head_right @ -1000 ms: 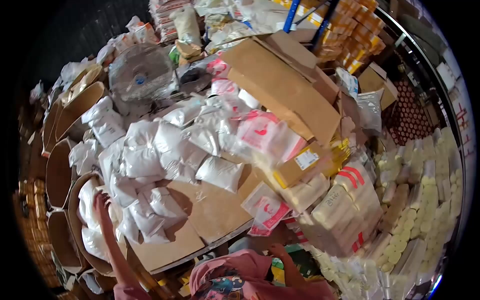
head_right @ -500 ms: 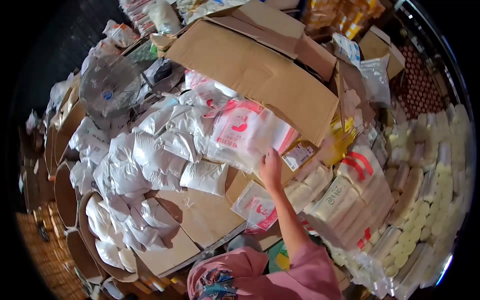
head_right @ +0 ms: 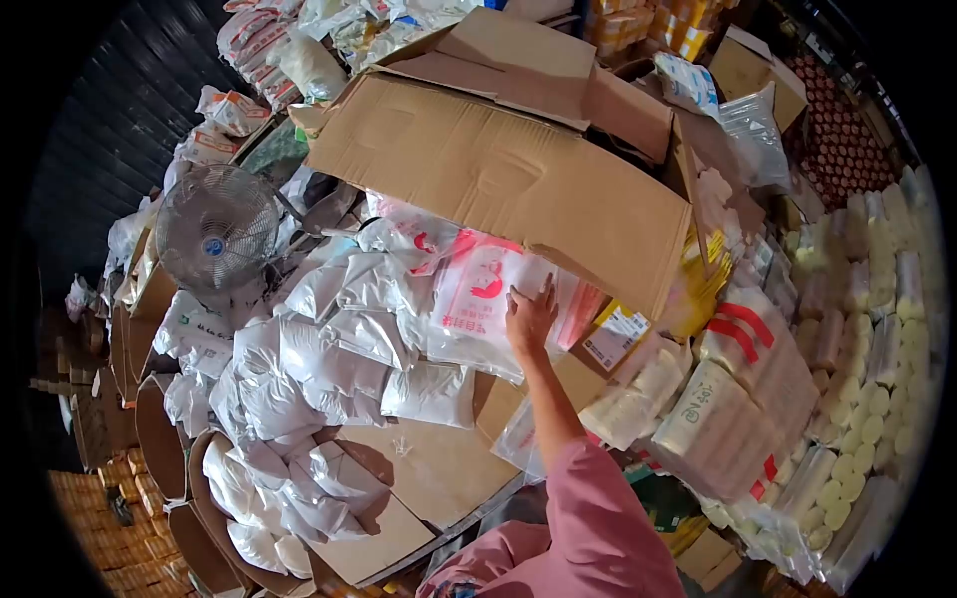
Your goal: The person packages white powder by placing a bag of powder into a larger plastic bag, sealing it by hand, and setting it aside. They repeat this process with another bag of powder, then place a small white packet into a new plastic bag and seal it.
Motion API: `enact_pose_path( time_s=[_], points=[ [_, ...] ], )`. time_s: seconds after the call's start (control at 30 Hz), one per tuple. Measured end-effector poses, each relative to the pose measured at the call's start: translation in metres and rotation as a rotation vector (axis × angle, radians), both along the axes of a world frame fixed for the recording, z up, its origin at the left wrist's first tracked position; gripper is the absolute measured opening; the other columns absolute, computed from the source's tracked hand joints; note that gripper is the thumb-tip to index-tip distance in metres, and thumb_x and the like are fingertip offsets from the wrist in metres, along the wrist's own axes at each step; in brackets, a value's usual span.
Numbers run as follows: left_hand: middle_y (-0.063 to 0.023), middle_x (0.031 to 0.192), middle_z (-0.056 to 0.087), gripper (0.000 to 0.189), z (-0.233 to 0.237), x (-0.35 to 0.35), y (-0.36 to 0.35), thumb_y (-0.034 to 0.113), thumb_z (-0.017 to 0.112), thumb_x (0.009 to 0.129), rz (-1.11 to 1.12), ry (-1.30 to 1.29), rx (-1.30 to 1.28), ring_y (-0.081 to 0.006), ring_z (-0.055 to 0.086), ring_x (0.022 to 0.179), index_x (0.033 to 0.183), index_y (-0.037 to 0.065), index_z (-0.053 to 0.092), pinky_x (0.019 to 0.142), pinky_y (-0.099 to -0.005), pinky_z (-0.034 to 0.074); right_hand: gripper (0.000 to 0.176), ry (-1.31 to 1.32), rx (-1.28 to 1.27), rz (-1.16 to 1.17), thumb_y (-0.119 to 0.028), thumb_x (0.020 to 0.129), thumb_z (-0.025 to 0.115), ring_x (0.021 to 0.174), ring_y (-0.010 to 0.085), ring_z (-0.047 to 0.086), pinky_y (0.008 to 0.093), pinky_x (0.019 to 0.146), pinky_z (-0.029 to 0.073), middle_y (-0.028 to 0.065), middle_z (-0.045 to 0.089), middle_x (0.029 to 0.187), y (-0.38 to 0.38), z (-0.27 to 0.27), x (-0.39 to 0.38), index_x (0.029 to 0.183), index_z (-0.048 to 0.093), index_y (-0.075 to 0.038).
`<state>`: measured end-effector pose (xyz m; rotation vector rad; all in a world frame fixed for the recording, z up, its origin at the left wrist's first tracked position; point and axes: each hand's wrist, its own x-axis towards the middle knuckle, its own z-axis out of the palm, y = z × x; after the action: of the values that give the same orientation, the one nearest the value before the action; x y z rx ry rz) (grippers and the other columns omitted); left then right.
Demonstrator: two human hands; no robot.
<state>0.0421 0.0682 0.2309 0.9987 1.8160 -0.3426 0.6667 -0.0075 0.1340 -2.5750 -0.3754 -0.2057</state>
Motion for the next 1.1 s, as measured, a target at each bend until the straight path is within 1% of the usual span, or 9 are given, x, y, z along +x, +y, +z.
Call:
enact_pose_path(
  time_s=[0.1, 0.3, 0.5, 0.63, 0.77, 0.87, 0.9, 1.03, 1.1],
  points=[
    [-0.0127, 0.069, 0.065, 0.034, 0.001, 0.003, 0.004, 0.038, 0.057, 0.089, -0.017, -0.007, -0.009, -0.0241, 0.062, 0.062, 0.086, 0.005, 0.065, 0.058, -0.0347, 0.050, 0.027, 0.279, 0.048, -0.126, -0.034, 0.086, 0.063, 0.136, 0.0412, 0.029, 0.0631, 0.096, 0.037, 0.0251, 0.020, 0.151, 0.012, 0.030, -0.007, 0.107, 0.072, -0.020],
    [-0.0136, 0.071, 0.065, 0.033, 0.001, 0.005, 0.014, 0.037, 0.057, 0.088, -0.054, -0.024, -0.016, -0.0256, 0.063, 0.064, 0.087, 0.005, 0.065, 0.059, -0.0360, 0.050, 0.033, 0.156, 0.340, -0.256, -0.023, 0.074, 0.070, 0.103, 0.0443, 0.053, 0.0476, 0.090, 0.045, 0.0234, 0.059, 0.107, -0.012, -0.008, 0.022, 0.099, 0.064, -0.002],
    [-0.0145, 0.073, 0.066, 0.033, 0.001, 0.005, 0.023, 0.036, 0.057, 0.086, -0.056, -0.050, -0.010, -0.0272, 0.063, 0.065, 0.087, 0.004, 0.066, 0.060, -0.0373, 0.050, 0.053, 0.303, 0.567, -0.496, -0.020, 0.056, 0.076, 0.091, 0.0296, 0.062, 0.0401, 0.079, 0.050, 0.0167, 0.062, 0.103, -0.018, -0.075, 0.056, 0.099, 0.055, 0.002],
    [-0.0151, 0.075, 0.066, 0.032, 0.002, -0.002, 0.024, 0.035, 0.058, 0.086, -0.050, -0.079, -0.001, -0.0283, 0.063, 0.066, 0.087, 0.004, 0.066, 0.061, -0.0381, 0.050, 0.024, 0.395, 0.374, -0.437, -0.021, 0.061, 0.070, 0.063, 0.0240, 0.060, 0.0363, 0.060, 0.049, 0.0108, 0.064, 0.067, -0.029, -0.081, 0.085, 0.065, 0.058, 0.000],
    [-0.0157, 0.076, 0.067, 0.032, 0.003, -0.011, 0.019, 0.034, 0.058, 0.085, -0.040, -0.112, 0.005, -0.0293, 0.064, 0.067, 0.088, 0.003, 0.066, 0.061, -0.0390, 0.050, 0.023, 0.084, 0.569, -0.239, -0.021, 0.082, 0.067, 0.060, 0.0270, 0.061, 0.0377, 0.059, 0.048, 0.0139, 0.064, 0.068, 0.005, 0.027, 0.044, 0.072, 0.059, -0.001],
    [-0.0161, 0.077, 0.067, 0.032, 0.002, -0.014, 0.016, 0.033, 0.058, 0.085, -0.044, -0.137, 0.031, -0.0301, 0.064, 0.068, 0.088, 0.003, 0.066, 0.062, -0.0396, 0.050, 0.025, 0.415, 0.693, 0.002, -0.013, 0.095, 0.049, 0.065, 0.0246, 0.057, 0.0402, 0.061, 0.046, 0.0143, 0.064, 0.076, 0.061, 0.134, -0.052, 0.078, 0.058, 0.003],
    [-0.0163, 0.077, 0.067, 0.031, 0.001, -0.012, 0.017, 0.033, 0.058, 0.084, -0.048, -0.150, 0.043, -0.0303, 0.064, 0.068, 0.088, 0.003, 0.067, 0.062, -0.0398, 0.050, 0.023, 0.349, 0.393, 0.330, -0.017, 0.095, 0.048, 0.066, 0.0255, 0.057, 0.0379, 0.061, 0.047, 0.0113, 0.064, 0.079, 0.075, 0.010, -0.075, 0.083, 0.058, 0.001],
    [-0.0169, 0.079, 0.067, 0.031, 0.001, -0.016, 0.009, 0.032, 0.059, 0.084, -0.077, -0.210, 0.106, -0.0314, 0.064, 0.069, 0.088, 0.002, 0.067, 0.063, -0.0407, 0.050, 0.034, 1.446, 0.833, 1.816, -0.033, 0.096, 0.050, 0.095, 0.0169, 0.058, 0.0341, 0.084, 0.046, 0.0062, 0.061, 0.101, 0.032, 0.022, -0.491, 0.107, 0.060, -0.003],
    [-0.0171, 0.079, 0.068, 0.031, 0.000, -0.021, -0.010, 0.032, 0.059, 0.083, -0.122, -0.247, 0.154, -0.0319, 0.064, 0.070, 0.089, 0.002, 0.067, 0.063, -0.0411, 0.050, 0.026, 1.197, -0.046, 2.471, -0.028, 0.087, 0.055, 0.075, 0.0196, 0.059, 0.0378, 0.067, 0.046, 0.0052, 0.061, 0.087, 0.045, 0.131, -0.568, 0.098, 0.060, -0.005]
  ],
)
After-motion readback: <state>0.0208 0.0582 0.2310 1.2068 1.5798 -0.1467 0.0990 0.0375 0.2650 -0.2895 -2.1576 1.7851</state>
